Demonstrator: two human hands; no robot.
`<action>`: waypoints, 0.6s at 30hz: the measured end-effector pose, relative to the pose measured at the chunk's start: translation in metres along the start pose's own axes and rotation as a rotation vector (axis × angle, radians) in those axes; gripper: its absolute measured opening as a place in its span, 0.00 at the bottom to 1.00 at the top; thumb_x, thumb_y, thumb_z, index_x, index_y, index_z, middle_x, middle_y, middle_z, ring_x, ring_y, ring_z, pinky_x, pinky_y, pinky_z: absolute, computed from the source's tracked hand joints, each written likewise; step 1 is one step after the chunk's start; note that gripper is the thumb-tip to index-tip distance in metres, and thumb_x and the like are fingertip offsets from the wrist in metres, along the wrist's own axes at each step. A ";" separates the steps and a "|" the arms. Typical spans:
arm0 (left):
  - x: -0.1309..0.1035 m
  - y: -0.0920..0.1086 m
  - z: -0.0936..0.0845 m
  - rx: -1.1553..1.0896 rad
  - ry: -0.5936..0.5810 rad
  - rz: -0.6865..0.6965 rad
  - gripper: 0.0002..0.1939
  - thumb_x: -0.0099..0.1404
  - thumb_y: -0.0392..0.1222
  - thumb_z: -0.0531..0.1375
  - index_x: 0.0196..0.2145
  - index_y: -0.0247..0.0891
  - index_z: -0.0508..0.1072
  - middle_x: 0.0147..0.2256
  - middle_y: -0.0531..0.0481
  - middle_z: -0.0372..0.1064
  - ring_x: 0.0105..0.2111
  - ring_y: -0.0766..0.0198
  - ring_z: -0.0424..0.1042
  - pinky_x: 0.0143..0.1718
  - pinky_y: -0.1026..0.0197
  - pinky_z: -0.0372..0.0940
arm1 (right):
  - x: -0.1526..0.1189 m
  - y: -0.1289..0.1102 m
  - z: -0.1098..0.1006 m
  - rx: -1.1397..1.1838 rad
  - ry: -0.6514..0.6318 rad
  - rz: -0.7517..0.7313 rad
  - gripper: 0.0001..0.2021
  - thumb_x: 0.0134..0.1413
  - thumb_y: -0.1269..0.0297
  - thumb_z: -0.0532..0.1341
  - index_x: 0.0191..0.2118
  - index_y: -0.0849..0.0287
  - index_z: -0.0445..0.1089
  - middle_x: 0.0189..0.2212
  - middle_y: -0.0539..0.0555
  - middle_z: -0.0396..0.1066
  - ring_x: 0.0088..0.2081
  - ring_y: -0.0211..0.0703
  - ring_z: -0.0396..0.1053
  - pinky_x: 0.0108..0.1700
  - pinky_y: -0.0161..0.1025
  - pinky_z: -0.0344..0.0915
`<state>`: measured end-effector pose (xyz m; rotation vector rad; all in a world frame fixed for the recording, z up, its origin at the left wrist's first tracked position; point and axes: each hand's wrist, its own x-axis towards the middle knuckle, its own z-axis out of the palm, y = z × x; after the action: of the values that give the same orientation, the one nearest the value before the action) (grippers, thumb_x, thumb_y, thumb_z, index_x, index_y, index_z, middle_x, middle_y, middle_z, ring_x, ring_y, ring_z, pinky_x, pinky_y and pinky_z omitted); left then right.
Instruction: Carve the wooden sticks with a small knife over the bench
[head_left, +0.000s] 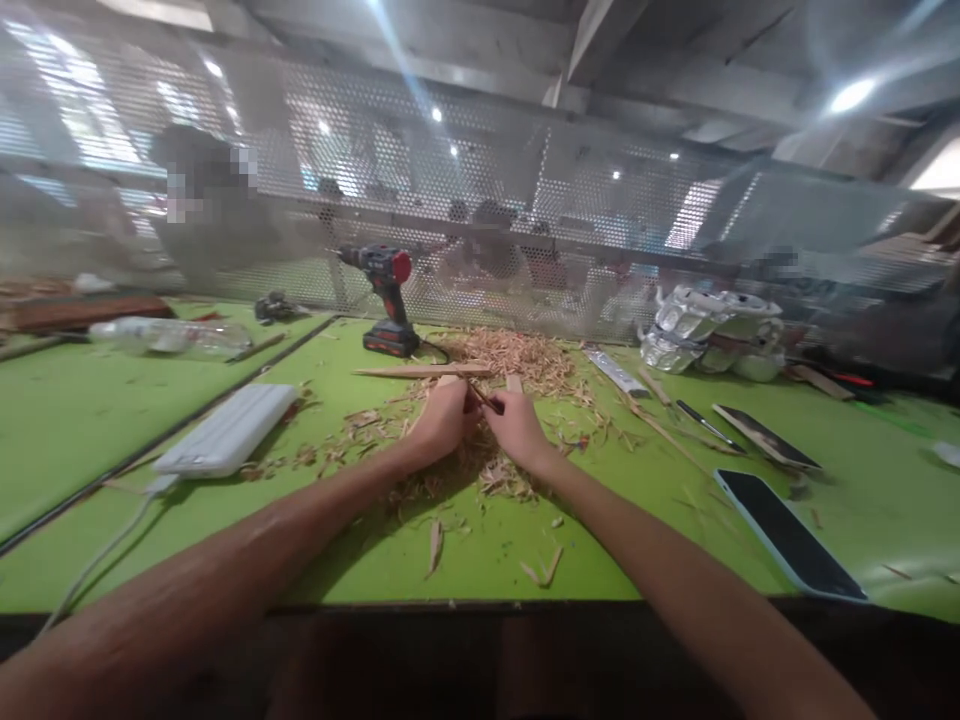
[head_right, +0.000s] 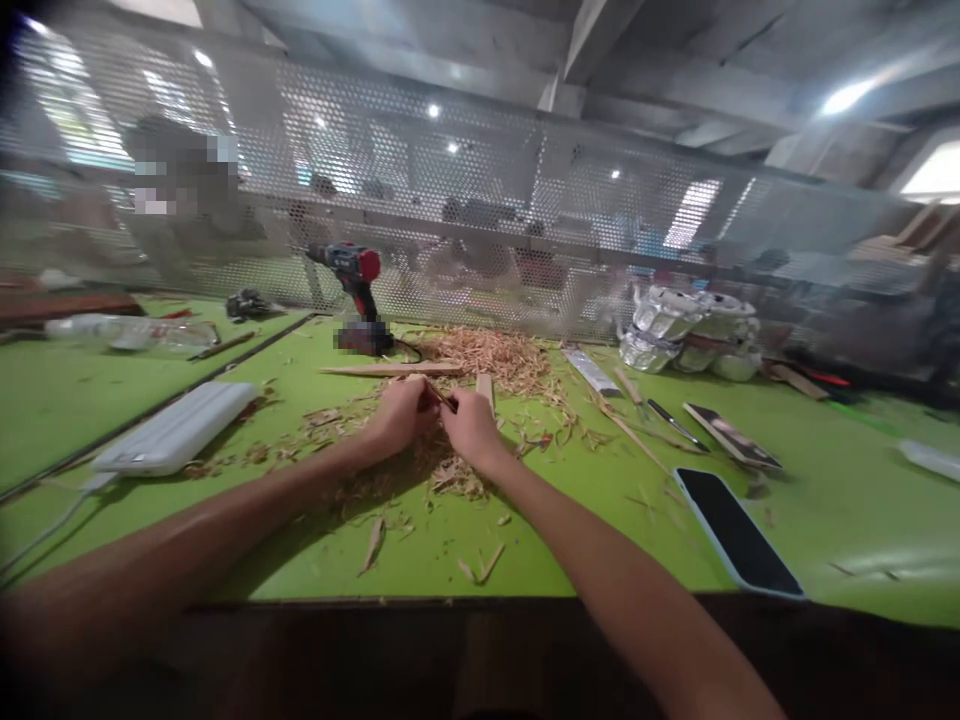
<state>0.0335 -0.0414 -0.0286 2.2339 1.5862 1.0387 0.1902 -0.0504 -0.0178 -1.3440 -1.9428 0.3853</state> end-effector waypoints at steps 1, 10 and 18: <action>0.000 0.002 -0.001 0.013 -0.003 0.001 0.04 0.61 0.32 0.63 0.30 0.38 0.72 0.31 0.48 0.74 0.32 0.59 0.70 0.34 0.60 0.61 | 0.000 0.000 0.000 0.015 -0.001 -0.004 0.09 0.59 0.72 0.62 0.27 0.61 0.74 0.24 0.51 0.72 0.28 0.40 0.64 0.33 0.36 0.55; -0.001 0.002 0.003 0.071 -0.013 0.057 0.04 0.67 0.33 0.60 0.33 0.38 0.71 0.33 0.47 0.72 0.34 0.58 0.70 0.36 0.59 0.60 | 0.001 -0.002 0.001 0.063 0.013 0.019 0.11 0.58 0.72 0.61 0.25 0.60 0.73 0.23 0.51 0.72 0.28 0.41 0.64 0.34 0.36 0.58; 0.005 0.001 -0.003 0.102 0.017 0.052 0.03 0.64 0.33 0.62 0.33 0.38 0.72 0.34 0.46 0.75 0.35 0.56 0.72 0.36 0.58 0.61 | 0.007 0.005 -0.009 0.064 0.044 0.013 0.12 0.58 0.65 0.63 0.23 0.59 0.70 0.22 0.50 0.70 0.27 0.40 0.62 0.32 0.37 0.55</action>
<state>0.0332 -0.0374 -0.0242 2.3504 1.6315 1.0140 0.1985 -0.0432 -0.0113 -1.3140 -1.8710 0.4173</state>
